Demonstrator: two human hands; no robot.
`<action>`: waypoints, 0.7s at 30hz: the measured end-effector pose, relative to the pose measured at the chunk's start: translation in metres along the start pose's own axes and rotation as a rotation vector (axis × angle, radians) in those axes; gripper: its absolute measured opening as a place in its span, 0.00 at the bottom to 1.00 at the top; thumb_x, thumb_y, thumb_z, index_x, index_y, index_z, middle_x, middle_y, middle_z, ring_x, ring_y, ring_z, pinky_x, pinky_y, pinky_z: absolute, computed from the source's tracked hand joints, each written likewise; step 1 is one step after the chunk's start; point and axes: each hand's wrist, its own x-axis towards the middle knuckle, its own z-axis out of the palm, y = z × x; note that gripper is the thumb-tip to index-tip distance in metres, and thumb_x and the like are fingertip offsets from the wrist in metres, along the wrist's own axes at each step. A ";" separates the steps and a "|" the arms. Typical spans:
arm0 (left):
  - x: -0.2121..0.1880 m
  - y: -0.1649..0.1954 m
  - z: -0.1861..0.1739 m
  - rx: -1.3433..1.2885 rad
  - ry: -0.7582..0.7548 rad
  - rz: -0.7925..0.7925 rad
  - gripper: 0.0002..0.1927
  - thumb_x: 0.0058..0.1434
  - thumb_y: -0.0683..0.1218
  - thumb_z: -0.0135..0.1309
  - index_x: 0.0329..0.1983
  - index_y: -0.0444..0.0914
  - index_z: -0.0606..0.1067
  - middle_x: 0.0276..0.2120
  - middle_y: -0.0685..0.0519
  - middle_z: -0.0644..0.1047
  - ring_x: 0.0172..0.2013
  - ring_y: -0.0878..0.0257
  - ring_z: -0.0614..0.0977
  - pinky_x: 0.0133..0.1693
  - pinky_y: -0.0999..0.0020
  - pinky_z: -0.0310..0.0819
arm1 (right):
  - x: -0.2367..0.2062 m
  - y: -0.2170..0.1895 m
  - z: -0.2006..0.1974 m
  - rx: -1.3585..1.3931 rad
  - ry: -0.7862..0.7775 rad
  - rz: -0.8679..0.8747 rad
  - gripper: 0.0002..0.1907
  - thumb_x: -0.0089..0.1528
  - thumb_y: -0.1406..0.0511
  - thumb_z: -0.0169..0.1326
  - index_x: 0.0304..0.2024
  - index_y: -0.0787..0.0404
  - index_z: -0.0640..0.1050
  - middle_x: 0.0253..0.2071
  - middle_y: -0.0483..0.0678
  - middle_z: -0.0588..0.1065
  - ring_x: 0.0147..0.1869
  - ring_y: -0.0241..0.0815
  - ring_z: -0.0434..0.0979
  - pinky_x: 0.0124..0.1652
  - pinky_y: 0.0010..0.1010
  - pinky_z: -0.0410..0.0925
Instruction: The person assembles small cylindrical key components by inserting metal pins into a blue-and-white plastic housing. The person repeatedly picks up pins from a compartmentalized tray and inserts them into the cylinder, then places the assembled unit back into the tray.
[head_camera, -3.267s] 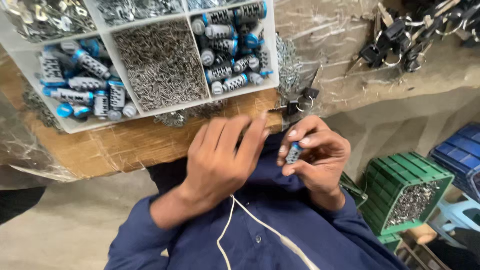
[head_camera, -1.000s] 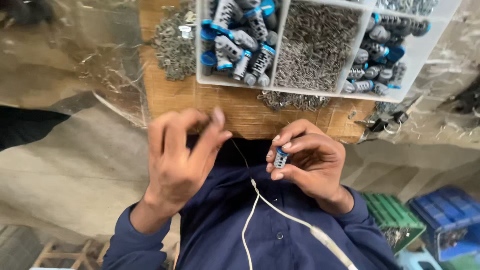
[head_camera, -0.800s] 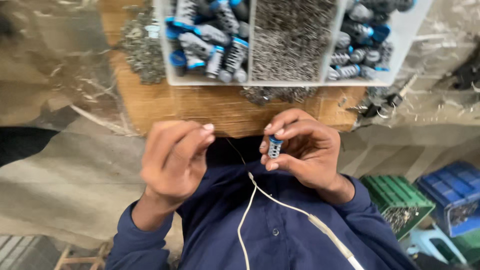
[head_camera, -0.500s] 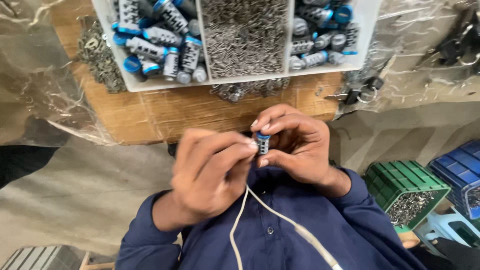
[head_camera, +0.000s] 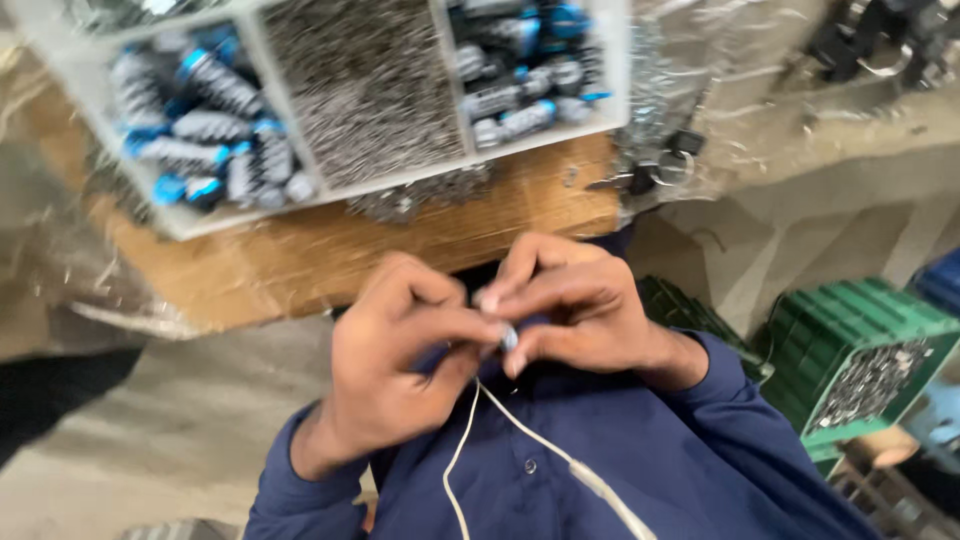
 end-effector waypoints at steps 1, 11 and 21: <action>0.000 -0.003 0.007 -0.328 -0.011 -0.193 0.17 0.54 0.34 0.66 0.44 0.41 0.76 0.35 0.55 0.71 0.33 0.61 0.67 0.38 0.69 0.65 | -0.005 -0.001 -0.006 0.028 -0.064 -0.006 0.18 0.58 0.71 0.70 0.50 0.66 0.82 0.50 0.53 0.79 0.55 0.43 0.82 0.53 0.26 0.75; 0.044 -0.003 0.052 1.058 0.072 0.263 0.19 0.64 0.54 0.61 0.57 0.45 0.80 0.43 0.51 0.74 0.41 0.55 0.73 0.41 0.62 0.72 | -0.062 0.003 -0.013 0.361 0.532 -0.103 0.22 0.59 0.73 0.70 0.55 0.65 0.80 0.51 0.57 0.75 0.44 0.43 0.81 0.38 0.28 0.79; 0.024 0.013 0.033 0.234 0.172 0.165 0.11 0.60 0.34 0.63 0.45 0.36 0.78 0.44 0.53 0.79 0.43 0.57 0.81 0.42 0.66 0.77 | -0.040 0.008 -0.006 0.332 0.406 0.034 0.22 0.60 0.76 0.67 0.56 0.66 0.77 0.57 0.58 0.73 0.51 0.42 0.80 0.47 0.29 0.79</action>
